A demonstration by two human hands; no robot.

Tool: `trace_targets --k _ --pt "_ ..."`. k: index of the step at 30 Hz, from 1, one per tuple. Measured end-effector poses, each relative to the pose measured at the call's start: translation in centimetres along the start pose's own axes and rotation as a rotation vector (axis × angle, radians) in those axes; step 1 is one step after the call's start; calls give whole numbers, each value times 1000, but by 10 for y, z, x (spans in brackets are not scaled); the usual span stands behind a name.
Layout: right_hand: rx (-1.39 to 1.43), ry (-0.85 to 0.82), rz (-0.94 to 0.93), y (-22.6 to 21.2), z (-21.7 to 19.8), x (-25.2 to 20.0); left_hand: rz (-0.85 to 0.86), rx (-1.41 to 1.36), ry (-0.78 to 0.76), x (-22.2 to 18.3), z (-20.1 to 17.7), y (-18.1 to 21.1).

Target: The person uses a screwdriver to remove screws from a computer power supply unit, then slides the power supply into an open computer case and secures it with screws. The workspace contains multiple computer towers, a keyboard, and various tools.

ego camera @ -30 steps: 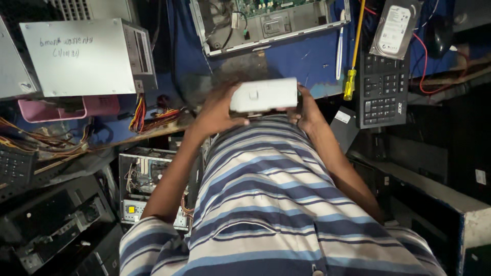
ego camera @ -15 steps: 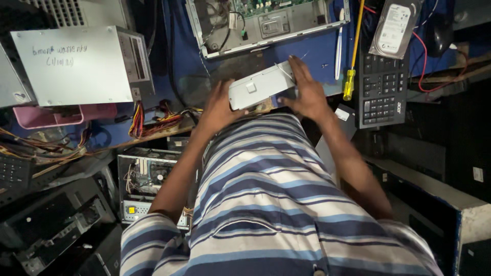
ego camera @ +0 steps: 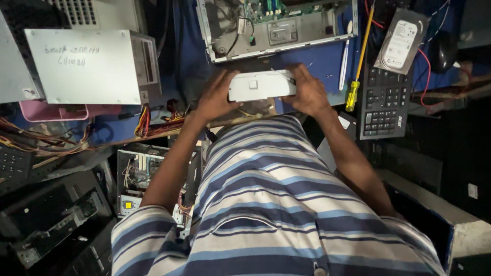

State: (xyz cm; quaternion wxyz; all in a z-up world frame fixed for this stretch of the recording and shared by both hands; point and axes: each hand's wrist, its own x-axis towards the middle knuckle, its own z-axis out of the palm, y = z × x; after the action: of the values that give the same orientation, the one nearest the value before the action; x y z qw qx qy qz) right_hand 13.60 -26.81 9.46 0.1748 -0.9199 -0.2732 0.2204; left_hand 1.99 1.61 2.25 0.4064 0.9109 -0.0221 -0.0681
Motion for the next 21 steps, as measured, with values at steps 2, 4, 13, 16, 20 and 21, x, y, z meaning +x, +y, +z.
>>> trace_targets --k 2,4,13,16,20,21 --pt "7 8 -1 1 -2 0 -109 -61 -92 2 1 -1" --pt "4 -5 7 -1 -4 2 -51 47 -52 1 0 3" --pt "488 643 21 54 30 -48 32 42 158 -20 -23 52" --pt "400 803 161 97 44 -59 29 10 324 -28 -21 67" --pt "319 806 189 136 61 -52 -5 -36 413 -29 -13 76" --pt "271 792 211 140 65 -48 -12 -43 411 -31 -12 76"
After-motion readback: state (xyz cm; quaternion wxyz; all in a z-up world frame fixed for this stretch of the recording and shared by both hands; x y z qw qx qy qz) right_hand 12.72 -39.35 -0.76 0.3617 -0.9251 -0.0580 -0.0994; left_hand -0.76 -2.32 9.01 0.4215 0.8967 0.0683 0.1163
